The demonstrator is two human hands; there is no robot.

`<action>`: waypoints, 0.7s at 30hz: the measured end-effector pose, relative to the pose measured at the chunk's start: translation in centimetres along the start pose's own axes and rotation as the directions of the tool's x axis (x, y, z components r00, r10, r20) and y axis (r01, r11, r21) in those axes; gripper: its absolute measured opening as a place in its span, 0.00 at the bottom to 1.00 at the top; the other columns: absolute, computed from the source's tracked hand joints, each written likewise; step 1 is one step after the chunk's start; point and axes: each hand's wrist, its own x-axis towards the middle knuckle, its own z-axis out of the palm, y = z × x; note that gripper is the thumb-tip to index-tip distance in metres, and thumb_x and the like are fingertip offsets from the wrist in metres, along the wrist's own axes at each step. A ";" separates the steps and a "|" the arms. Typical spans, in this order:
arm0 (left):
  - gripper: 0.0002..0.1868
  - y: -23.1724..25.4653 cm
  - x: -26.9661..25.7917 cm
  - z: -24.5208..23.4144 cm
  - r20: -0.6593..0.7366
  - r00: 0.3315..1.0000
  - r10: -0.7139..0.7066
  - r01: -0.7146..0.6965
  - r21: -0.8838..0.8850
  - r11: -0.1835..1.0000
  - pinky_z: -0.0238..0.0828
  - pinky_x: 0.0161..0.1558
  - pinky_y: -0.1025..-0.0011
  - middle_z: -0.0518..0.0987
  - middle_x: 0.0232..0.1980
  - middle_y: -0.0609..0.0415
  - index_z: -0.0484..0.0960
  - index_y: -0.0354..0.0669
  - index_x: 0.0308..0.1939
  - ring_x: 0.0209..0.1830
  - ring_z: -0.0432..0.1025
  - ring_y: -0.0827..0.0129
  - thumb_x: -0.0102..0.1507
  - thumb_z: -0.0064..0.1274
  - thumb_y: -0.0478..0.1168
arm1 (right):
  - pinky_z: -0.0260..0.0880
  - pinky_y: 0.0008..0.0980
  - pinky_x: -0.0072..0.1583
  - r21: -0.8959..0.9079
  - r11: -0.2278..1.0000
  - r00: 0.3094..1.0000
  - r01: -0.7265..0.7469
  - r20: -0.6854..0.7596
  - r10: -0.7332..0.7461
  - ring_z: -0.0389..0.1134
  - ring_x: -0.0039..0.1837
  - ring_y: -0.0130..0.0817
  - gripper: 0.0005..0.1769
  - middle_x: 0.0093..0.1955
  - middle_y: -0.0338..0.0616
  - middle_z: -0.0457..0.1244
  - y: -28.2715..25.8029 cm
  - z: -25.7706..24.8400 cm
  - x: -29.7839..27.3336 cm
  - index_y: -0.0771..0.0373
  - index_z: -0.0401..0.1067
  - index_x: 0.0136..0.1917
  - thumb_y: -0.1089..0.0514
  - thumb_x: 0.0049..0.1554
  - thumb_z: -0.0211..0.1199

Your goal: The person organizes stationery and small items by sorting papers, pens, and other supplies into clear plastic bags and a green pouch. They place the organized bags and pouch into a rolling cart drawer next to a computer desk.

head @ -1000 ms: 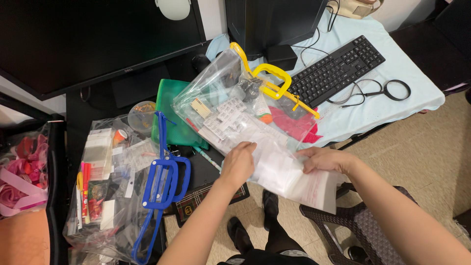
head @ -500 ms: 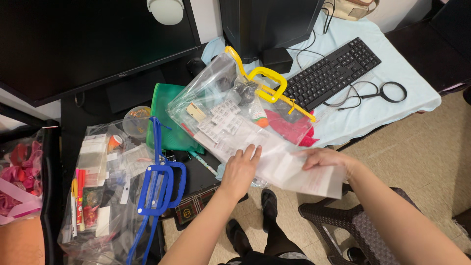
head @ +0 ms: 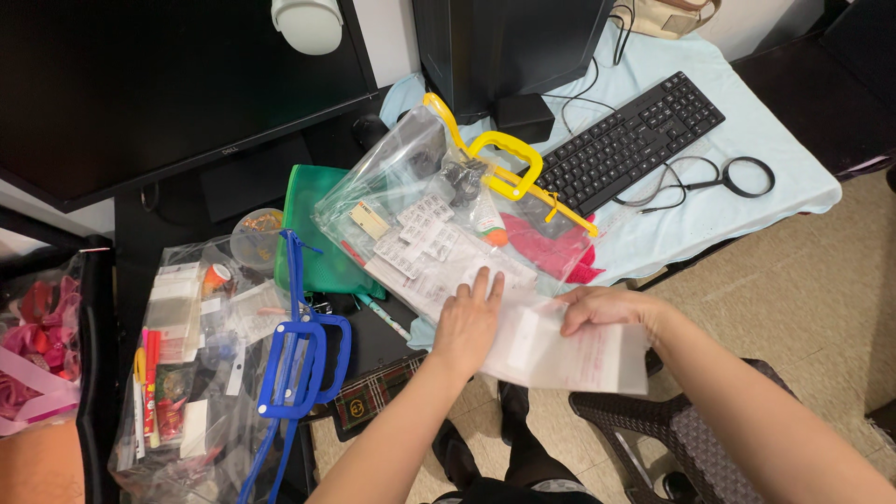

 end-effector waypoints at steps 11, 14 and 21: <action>0.27 -3.5 -0.9 0.0 -0.144 0.989 0.034 -0.076 -0.299 0.951 0.73 0.53 0.63 0.67 0.75 0.51 0.73 0.33 0.66 0.52 0.70 0.54 0.61 0.45 0.31 | 0.79 0.37 0.51 0.169 0.976 0.942 0.137 -0.326 -0.076 0.77 0.45 0.38 0.31 0.50 0.50 0.74 -1.6 0.8 -1.4 0.66 0.73 0.66 0.65 0.47 0.65; 0.29 -3.0 -0.9 -1.2 -0.099 0.994 0.052 -0.080 -0.312 0.947 0.73 0.53 0.62 0.67 0.76 0.51 0.73 0.31 0.66 0.52 0.69 0.54 0.58 0.45 0.29 | 0.79 0.37 0.49 0.182 0.967 0.963 0.176 -0.238 -0.130 0.76 0.44 0.35 0.31 0.50 0.48 0.73 -1.9 1.6 -0.9 0.67 0.73 0.67 0.65 0.48 0.65; 0.43 -0.8 -1.5 -3.1 -0.074 0.997 0.004 -0.032 -0.378 0.925 0.71 0.56 0.61 0.62 0.77 0.44 0.67 0.25 0.69 0.53 0.67 0.48 0.46 0.47 0.21 | 0.78 0.35 0.49 0.212 0.936 0.940 0.282 -0.259 -0.224 0.74 0.44 0.31 0.33 0.50 0.44 0.72 -1.5 3.0 1.5 0.57 0.70 0.71 0.64 0.52 0.63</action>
